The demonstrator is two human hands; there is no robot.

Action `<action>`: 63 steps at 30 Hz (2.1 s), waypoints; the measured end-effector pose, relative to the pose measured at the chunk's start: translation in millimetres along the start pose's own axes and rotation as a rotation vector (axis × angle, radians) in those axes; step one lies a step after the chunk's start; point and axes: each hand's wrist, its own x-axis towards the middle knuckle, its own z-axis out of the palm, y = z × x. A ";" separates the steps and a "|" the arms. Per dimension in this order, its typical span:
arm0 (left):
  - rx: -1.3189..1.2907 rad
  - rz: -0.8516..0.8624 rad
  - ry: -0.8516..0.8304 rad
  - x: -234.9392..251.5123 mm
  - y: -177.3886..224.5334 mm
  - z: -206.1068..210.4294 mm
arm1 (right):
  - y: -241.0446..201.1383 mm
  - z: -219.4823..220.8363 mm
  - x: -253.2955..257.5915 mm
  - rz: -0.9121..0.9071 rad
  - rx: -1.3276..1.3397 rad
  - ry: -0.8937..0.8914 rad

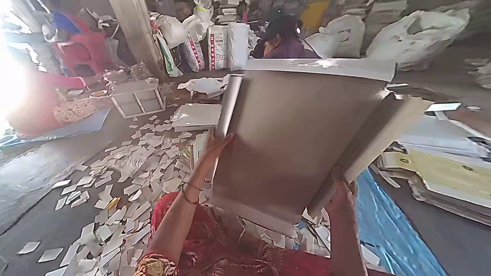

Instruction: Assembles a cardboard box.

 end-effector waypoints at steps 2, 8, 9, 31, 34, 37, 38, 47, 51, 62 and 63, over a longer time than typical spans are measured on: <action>0.025 0.029 0.053 -1.8 23.6 10.3 | -15.7 -10.3 -4.2 -0.006 -0.043 -0.017; 0.121 0.209 0.195 -0.1 38.4 26.1 | -44.6 -25.5 1.4 -0.304 -0.225 0.011; 0.151 0.250 0.209 0.6 37.1 26.9 | -46.1 -25.4 2.6 -0.353 -0.250 0.023; -0.572 0.215 -0.326 -38.5 -3.8 -47.3 | -22.4 -58.5 13.0 -0.217 -0.343 0.221; -0.545 0.172 -0.310 -31.4 -5.4 -45.1 | -20.5 -61.9 13.4 -0.180 -0.257 0.188; -0.397 0.126 -0.330 -42.6 -11.8 -47.5 | -32.8 -52.1 6.6 -0.121 -0.192 0.209; -0.366 0.091 -0.330 -51.1 -14.3 -47.3 | -33.5 -49.8 6.1 -0.122 -0.144 0.208; -0.462 -0.168 -0.416 -67.1 -69.1 -14.2 | -26.2 -64.2 16.3 -0.093 -0.082 0.340; -0.459 -0.200 -0.380 -74.7 -65.7 -22.1 | -23.1 -69.5 13.5 -0.100 -0.141 0.353; -0.628 -0.178 -0.517 -88.8 -51.8 -26.6 | -5.0 -75.2 12.9 -0.076 -0.115 0.274; -0.615 -0.205 -0.476 -87.8 -55.1 -26.1 | -4.8 -77.0 12.5 -0.076 -0.127 0.299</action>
